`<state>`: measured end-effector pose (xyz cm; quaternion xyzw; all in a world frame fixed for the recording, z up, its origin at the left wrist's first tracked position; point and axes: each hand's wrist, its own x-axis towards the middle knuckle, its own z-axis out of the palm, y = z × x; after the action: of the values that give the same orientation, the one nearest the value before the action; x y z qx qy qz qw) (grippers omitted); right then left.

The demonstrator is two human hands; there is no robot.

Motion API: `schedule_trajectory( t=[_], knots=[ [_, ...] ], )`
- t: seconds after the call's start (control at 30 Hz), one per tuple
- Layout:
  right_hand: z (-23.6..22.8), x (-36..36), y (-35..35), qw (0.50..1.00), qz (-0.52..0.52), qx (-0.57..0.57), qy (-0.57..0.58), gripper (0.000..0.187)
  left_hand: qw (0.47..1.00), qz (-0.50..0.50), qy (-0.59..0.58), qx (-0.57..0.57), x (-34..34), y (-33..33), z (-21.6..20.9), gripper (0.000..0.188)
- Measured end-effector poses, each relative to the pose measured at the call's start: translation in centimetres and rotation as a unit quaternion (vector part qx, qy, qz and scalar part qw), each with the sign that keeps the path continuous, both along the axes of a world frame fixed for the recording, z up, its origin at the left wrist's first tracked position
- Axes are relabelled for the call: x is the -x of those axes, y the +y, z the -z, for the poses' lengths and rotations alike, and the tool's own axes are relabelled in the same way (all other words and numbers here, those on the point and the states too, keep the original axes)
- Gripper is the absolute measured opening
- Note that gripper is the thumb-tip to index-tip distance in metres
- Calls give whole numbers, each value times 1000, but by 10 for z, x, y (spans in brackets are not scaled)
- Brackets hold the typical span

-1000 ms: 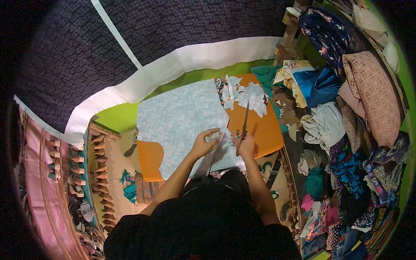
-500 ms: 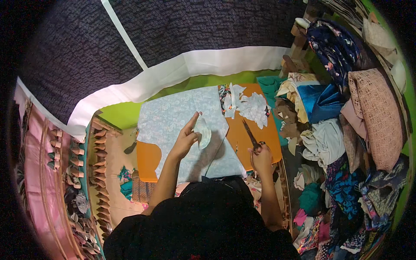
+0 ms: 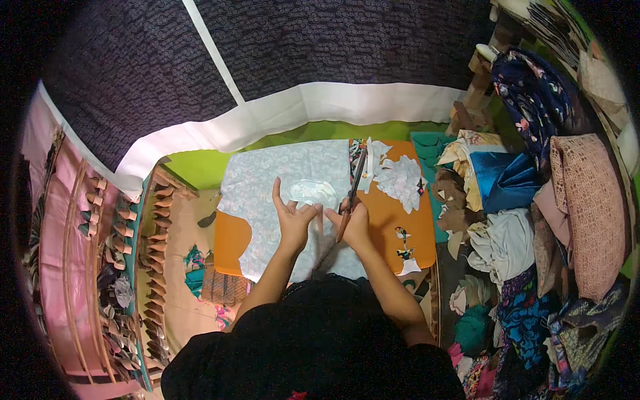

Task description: Cutting a specific pattern out of a light blue floral fabric using scissors.

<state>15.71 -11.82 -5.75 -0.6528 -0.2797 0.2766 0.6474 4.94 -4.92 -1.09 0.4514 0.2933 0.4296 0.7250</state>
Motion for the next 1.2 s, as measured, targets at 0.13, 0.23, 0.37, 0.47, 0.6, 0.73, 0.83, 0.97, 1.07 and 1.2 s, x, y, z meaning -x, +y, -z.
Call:
schedule_trajectory(
  t=[0.13, 0.23, 0.37, 0.47, 0.6, 0.73, 0.83, 0.97, 1.07, 1.2],
  knots=[
    [6, -11, 1, 994, -26, -28, 103, 15, 996, -30, 65, -53, 10, 16, 14, 80],
    [-7, -15, -4, 997, -14, -14, 71, 31, 998, 9, 61, -20, 22, 32, 23, 65],
    [5, -34, -5, 995, -71, 23, -72, 30, 984, 147, 95, 40, 31, 39, 24, 54],
    [-13, -43, -6, 979, -151, 75, -110, 34, 943, 261, 185, 97, 32, 42, 12, 45],
    [-21, -47, 3, 961, -247, 85, -92, 31, 925, 321, 203, 11, 25, 43, 32, 27],
    [-29, -43, 7, 975, -211, 65, -21, 20, 921, 338, 192, 24, 24, 45, 35, 17],
    [-28, -47, 3, 985, -170, 37, 10, 18, 959, 251, 101, 84, 23, 44, 31, 18],
    [-37, -50, -17, 971, -229, 70, 7, 18, 973, 191, 60, 112, 33, 51, 26, 25],
    [-41, -45, -34, 950, -276, 141, 19, 19, 980, 157, 66, 105, 36, 55, 24, 27],
    [-9, -38, -48, 906, -274, 228, 229, 26, 986, 107, 83, 100, 36, 54, 16, 49]
  ],
)
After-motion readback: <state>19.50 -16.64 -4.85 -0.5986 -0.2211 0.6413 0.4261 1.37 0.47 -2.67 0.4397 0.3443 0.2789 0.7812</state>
